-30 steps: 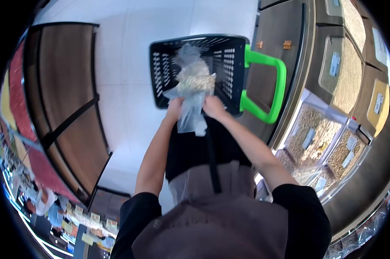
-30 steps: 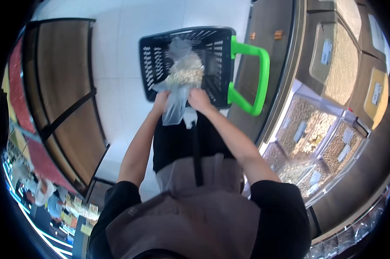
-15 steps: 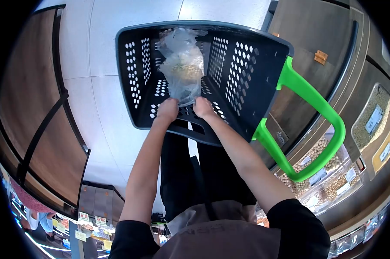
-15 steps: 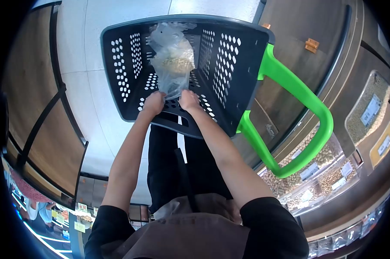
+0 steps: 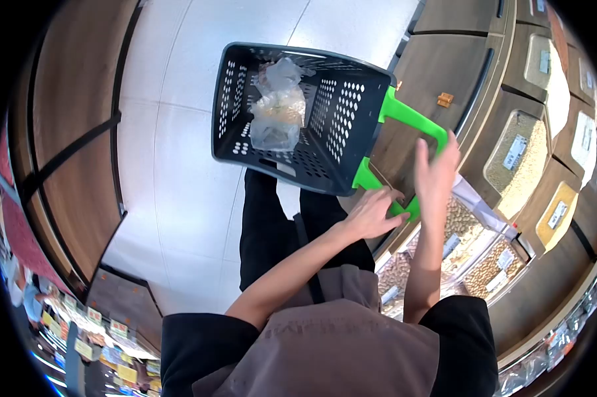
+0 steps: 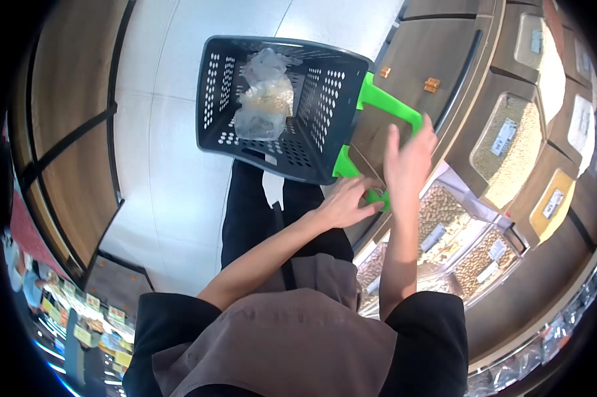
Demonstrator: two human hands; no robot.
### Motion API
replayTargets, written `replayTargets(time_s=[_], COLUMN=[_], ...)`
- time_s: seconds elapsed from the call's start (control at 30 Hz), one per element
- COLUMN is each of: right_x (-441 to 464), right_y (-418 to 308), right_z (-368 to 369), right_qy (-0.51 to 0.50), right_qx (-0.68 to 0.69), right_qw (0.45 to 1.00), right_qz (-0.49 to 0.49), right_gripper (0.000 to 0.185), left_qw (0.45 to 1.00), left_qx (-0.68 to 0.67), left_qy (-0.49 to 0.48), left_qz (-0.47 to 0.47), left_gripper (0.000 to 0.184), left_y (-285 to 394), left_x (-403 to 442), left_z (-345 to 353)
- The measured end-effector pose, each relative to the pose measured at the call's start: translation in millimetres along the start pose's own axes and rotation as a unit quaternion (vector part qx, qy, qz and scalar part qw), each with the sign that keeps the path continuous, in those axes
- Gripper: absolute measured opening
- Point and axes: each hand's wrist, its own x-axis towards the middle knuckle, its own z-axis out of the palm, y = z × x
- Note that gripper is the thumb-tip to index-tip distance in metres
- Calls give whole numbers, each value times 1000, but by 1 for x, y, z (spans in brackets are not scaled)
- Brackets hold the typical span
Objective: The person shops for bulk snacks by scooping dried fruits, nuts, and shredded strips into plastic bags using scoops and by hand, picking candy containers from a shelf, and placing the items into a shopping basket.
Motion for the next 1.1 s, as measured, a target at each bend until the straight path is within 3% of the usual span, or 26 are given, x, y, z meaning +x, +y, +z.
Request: replayTargets(time_s=[0.03, 0.1, 0.17, 0.2, 0.3, 0.43, 0.5, 0.57, 0.7, 0.93, 1.0, 1.1], right_x=[3, 3, 12, 20, 120, 316, 365, 403, 346, 102, 79, 134], right_y=[-2, 10, 19, 29, 76, 124, 116, 107, 15, -174, -187, -188], right_z=[-2, -3, -4, -7, -24, -33, -15, 4, 65, 172, 181, 204], right_qy=[-16, -31, -30, -37, -76, -136, -153, -145, -117, -76, -69, -55], right_qx=[-76, -48, -31, -17, -7, -3, 7, -16, -47, -88, -94, -67], right_qw=[997, 998, 998, 999, 997, 987, 982, 986, 992, 993, 992, 986], right_qz=[27, -14, -43, -36, 22, 80, 114, 85, 15, -30, -40, -143], right_gripper=[47, 39, 36, 33, 31, 28, 27, 26, 27, 32, 34, 37], left_qw=[1000, 990, 987, 991, 985, 974, 965, 969, 982, 996, 998, 996], left_qx=[0, 116, 130, 132, 143, 157, 170, 186, 136, 78, 68, 35], left_qy=[12, 61, 74, 14, -98, -141, -167, -118, -91, -28, -7, 75], left_qz=[-1, 50, 60, 26, -15, -77, -111, -113, -89, -24, -9, -22], left_gripper=[46, 45, 45, 46, 50, 52, 53, 53, 52, 53, 52, 52], left_y=[3, 1, 9, 16, 60, 129, 144, 133, 53, -115, -137, -136], left_x=[-8, -22, -20, -11, 91, 279, 325, 360, 299, 45, 21, 66], left_z=[11, 21, 27, 29, 40, 33, 2, -9, -76, -201, -206, -213])
